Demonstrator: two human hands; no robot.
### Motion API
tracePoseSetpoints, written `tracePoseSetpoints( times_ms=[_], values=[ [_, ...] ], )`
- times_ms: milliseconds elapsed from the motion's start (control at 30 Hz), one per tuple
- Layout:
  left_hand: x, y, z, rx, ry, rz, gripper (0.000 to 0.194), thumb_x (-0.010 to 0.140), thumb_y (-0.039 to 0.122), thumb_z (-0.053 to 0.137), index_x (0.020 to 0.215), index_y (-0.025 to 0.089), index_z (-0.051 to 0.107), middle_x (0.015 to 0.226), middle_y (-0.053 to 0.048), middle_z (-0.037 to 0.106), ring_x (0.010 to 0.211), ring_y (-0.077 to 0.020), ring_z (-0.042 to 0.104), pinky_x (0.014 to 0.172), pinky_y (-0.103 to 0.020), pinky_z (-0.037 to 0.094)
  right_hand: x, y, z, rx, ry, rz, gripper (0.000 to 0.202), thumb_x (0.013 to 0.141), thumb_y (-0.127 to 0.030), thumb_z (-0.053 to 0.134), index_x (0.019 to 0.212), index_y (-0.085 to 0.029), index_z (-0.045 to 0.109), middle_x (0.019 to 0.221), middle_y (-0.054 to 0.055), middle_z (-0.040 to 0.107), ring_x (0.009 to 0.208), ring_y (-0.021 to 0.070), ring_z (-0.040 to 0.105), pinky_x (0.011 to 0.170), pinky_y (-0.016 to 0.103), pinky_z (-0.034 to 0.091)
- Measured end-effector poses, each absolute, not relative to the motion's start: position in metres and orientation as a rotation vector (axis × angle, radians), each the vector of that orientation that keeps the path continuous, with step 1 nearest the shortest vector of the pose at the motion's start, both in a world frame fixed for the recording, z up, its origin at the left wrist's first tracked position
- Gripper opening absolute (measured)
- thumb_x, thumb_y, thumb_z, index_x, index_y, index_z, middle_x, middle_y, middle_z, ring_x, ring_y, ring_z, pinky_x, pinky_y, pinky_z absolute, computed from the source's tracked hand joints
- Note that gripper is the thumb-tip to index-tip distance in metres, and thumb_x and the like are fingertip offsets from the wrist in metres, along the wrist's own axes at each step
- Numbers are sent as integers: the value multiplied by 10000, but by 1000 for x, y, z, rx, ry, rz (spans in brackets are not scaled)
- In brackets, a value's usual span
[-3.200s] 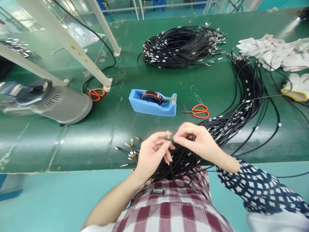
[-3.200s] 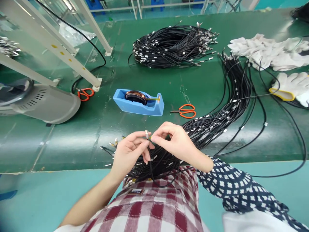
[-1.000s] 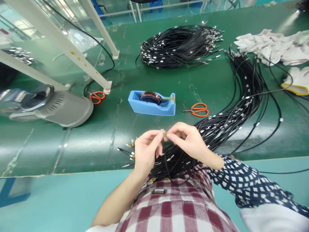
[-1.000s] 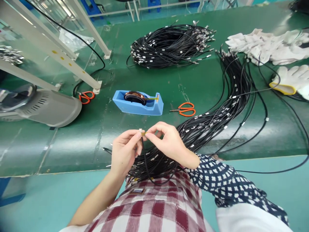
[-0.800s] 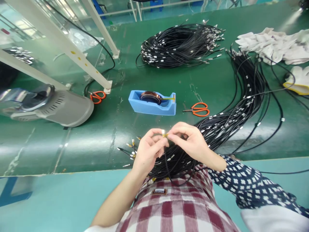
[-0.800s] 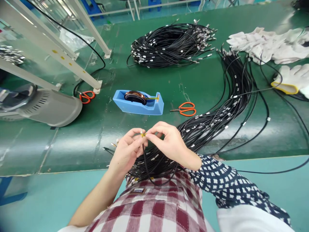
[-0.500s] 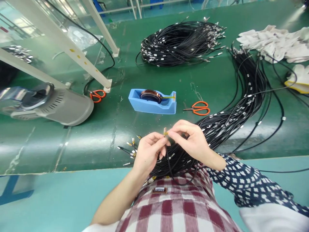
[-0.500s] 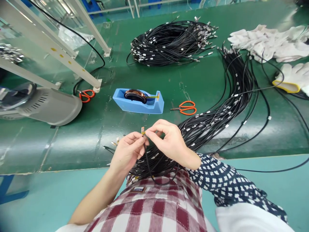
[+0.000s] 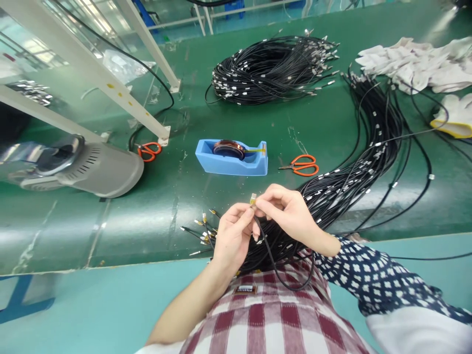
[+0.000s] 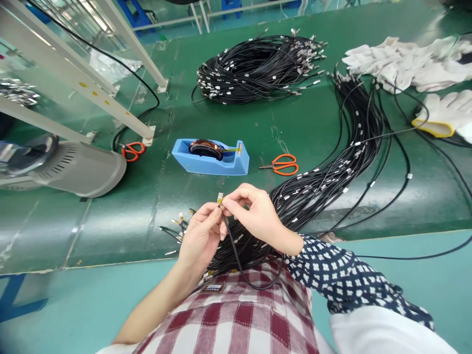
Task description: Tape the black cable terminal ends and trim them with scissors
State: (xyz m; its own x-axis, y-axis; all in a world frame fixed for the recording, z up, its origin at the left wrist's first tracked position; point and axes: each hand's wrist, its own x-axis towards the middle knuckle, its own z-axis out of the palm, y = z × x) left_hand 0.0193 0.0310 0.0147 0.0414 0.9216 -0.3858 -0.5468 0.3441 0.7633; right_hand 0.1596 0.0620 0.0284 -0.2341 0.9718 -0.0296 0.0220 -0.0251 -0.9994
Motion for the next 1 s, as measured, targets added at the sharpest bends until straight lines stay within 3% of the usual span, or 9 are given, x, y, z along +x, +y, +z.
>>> tracePoseSetpoints(
  times_ms=[200, 533, 767, 1000],
  values=[
    [22, 31, 18, 494, 991, 1224, 256, 716, 317, 819, 753, 150, 628, 697, 14, 679, 418, -61, 558, 393, -173, 440, 161, 62, 32, -1167, -1407, 1363, 218, 851, -356, 671, 734, -174, 696, 776, 25, 632, 626, 108, 588, 536, 228, 497],
    [25, 32, 20, 484, 997, 1251, 260, 728, 301, 810, 732, 149, 599, 687, 22, 670, 431, -64, 571, 429, -177, 456, 160, 63, 31, -1193, -1394, 1343, 218, 844, -354, 677, 715, -178, 688, 764, 22, 620, 632, 114, 584, 583, 247, 508],
    [27, 32, 14, 472, 937, 1220, 223, 747, 299, 798, 756, 131, 651, 680, 6, 672, 438, -47, 560, 443, -154, 442, 154, 68, 17, -899, -1112, 1602, 222, 810, -355, 727, 720, -168, 648, 735, -24, 563, 568, 78, 560, 568, 242, 504],
    [23, 34, 17, 501, 940, 1173, 258, 736, 307, 807, 806, 145, 618, 596, 33, 615, 442, -44, 513, 427, -136, 404, 150, 68, 5, -814, -1144, 1524, 204, 863, -326, 670, 740, -179, 599, 730, -26, 546, 554, 87, 572, 519, 240, 494]
  ],
)
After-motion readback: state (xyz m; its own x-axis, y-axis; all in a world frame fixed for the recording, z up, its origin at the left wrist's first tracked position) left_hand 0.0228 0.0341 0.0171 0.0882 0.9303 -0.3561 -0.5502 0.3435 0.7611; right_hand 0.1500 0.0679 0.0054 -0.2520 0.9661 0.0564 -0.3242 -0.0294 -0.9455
